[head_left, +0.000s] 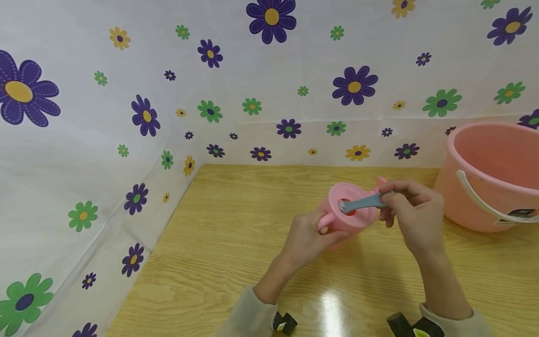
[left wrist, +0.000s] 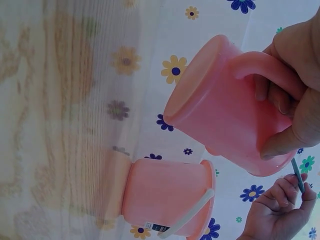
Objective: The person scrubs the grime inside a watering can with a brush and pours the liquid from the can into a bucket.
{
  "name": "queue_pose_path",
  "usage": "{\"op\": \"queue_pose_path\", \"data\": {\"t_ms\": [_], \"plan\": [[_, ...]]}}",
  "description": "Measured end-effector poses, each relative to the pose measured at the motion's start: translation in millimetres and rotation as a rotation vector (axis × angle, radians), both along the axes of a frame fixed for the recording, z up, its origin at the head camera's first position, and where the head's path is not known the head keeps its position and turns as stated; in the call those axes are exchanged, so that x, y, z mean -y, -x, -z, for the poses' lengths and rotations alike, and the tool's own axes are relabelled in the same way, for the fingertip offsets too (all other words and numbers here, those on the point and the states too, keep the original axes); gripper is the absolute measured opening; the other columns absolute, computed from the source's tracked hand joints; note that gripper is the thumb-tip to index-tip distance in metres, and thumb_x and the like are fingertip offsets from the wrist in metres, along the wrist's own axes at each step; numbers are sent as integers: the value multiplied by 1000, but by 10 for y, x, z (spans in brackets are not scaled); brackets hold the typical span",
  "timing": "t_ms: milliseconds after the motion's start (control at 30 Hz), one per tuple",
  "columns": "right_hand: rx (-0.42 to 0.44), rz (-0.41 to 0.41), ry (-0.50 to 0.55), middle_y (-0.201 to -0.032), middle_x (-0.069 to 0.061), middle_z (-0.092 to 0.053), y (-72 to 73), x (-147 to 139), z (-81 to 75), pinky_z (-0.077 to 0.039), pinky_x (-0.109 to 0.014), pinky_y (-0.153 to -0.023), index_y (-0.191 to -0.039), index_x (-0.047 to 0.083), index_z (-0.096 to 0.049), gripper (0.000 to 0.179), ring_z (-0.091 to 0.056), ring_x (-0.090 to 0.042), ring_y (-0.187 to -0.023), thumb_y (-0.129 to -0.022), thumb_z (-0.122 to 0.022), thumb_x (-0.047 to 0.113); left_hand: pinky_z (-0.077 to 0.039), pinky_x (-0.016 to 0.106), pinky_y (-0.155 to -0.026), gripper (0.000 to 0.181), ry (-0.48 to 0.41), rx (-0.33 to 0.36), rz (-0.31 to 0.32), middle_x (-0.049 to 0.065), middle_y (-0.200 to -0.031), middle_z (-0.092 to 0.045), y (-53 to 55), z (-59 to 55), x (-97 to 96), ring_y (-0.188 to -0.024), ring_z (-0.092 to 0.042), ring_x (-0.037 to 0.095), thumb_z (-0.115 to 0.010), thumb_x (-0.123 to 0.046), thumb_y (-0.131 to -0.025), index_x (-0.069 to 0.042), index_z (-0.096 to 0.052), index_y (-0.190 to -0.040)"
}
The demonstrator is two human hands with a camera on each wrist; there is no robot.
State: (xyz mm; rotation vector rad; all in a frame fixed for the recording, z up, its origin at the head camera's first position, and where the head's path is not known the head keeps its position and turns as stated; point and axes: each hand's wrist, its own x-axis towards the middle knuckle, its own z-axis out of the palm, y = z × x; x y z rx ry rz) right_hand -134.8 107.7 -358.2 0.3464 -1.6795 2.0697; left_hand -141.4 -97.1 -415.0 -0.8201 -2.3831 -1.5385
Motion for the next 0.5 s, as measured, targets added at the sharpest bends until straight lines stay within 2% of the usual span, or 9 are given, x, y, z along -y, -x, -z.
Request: {"op": "queue_pose_path", "data": {"t_ms": [200,367,467,500], "plan": [[-3,-7,2,-65,-9,-66,-1,6,4,-43,-22,-39,-85,-10,-68,16,-53,-17,-41,-86,-52,-16,-37,17,-54,36,-1,11,1,-4,-64,-41,-3,-1,-12,-58,-43,3,-83,-14,-82,-6,-65,-113],[-5,-40,-30,-59,-8,-62,18,61,46,-42,-22,-39,-83,-12,-66,14,-51,-15,-41,-86,-54,-16,-35,17,-53,31,12,14,0,-4,-64,-39,-4,-3,-22,-57,-41,3,-82,-14,-82,-5,-64,-105],[1,-17,-125,-57,-6,-60,30,110,68,-41,-20,-40,-83,-11,-67,13,-49,-13,-40,-86,-54,-15,-35,16,-53,31,22,9,-6,-4,-63,-39,-7,-1,-19,-56,-40,2,-83,-14,-82,-5,-65,-105],[-1,-4,-167,-57,-5,-59,35,127,75,-46,-18,-47,-82,-10,-67,14,-48,-12,-39,-86,-55,-14,-35,16,-52,32,24,7,-9,-5,-63,-40,-10,-1,-17,-56,-40,2,-83,-14,-82,-4,-66,-106]]}}
